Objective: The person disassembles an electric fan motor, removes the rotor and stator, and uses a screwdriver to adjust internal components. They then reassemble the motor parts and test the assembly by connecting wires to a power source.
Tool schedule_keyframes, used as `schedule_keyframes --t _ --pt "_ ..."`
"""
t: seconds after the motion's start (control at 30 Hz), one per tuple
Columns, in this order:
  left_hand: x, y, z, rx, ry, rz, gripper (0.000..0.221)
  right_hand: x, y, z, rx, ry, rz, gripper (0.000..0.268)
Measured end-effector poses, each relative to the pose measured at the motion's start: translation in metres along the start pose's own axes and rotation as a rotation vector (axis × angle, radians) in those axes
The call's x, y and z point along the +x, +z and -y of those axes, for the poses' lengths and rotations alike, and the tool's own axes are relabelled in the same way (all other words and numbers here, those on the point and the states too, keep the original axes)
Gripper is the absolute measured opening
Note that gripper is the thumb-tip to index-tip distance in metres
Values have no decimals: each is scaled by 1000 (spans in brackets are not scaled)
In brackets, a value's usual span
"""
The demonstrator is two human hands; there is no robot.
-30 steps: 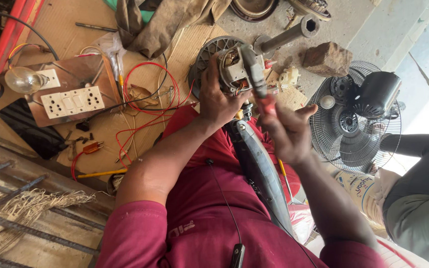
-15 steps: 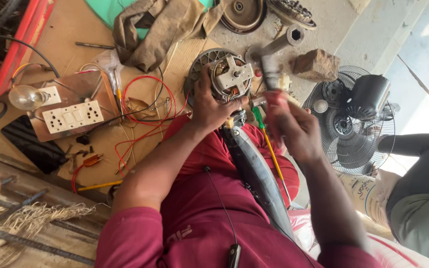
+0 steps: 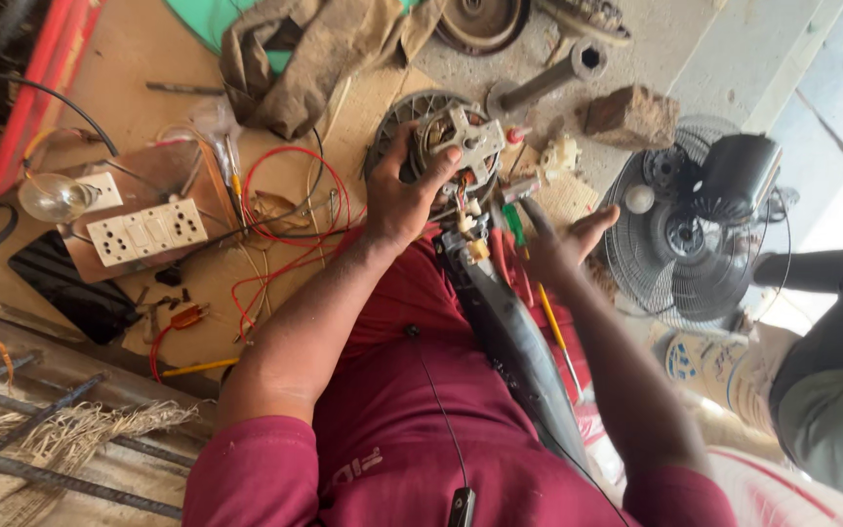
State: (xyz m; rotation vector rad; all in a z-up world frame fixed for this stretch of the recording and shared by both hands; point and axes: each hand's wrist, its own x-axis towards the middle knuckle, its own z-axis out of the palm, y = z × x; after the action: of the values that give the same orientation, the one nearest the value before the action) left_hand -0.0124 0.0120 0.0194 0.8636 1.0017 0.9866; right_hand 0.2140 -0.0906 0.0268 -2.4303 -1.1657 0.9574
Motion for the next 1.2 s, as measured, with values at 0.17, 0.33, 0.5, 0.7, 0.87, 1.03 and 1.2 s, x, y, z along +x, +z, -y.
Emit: schedule_keyframes --t 0.17,0.33,0.5,0.7,0.87,1.03,1.2 --pt "1 -7 7 -87 21 77 51 -2 -26 87 214 -526 -67 33" --pt "8 -11 11 -22 234 77 53 3 -15 134 133 -729 -17 26" --pt "4 -13 28 -123 161 116 60 11 -8 123 352 -760 -25 25" --pt "6 -15 36 -146 113 113 73 15 7 108 456 -737 -120 21" --pt "5 -13 34 -265 -18 108 80 20 17 102 479 -728 -180 21" --pt "2 -12 27 -357 -38 128 82 24 27 100 577 -743 -188 28" --pt "1 -14 25 -335 -59 132 80 26 13 92 518 -811 -4 21"
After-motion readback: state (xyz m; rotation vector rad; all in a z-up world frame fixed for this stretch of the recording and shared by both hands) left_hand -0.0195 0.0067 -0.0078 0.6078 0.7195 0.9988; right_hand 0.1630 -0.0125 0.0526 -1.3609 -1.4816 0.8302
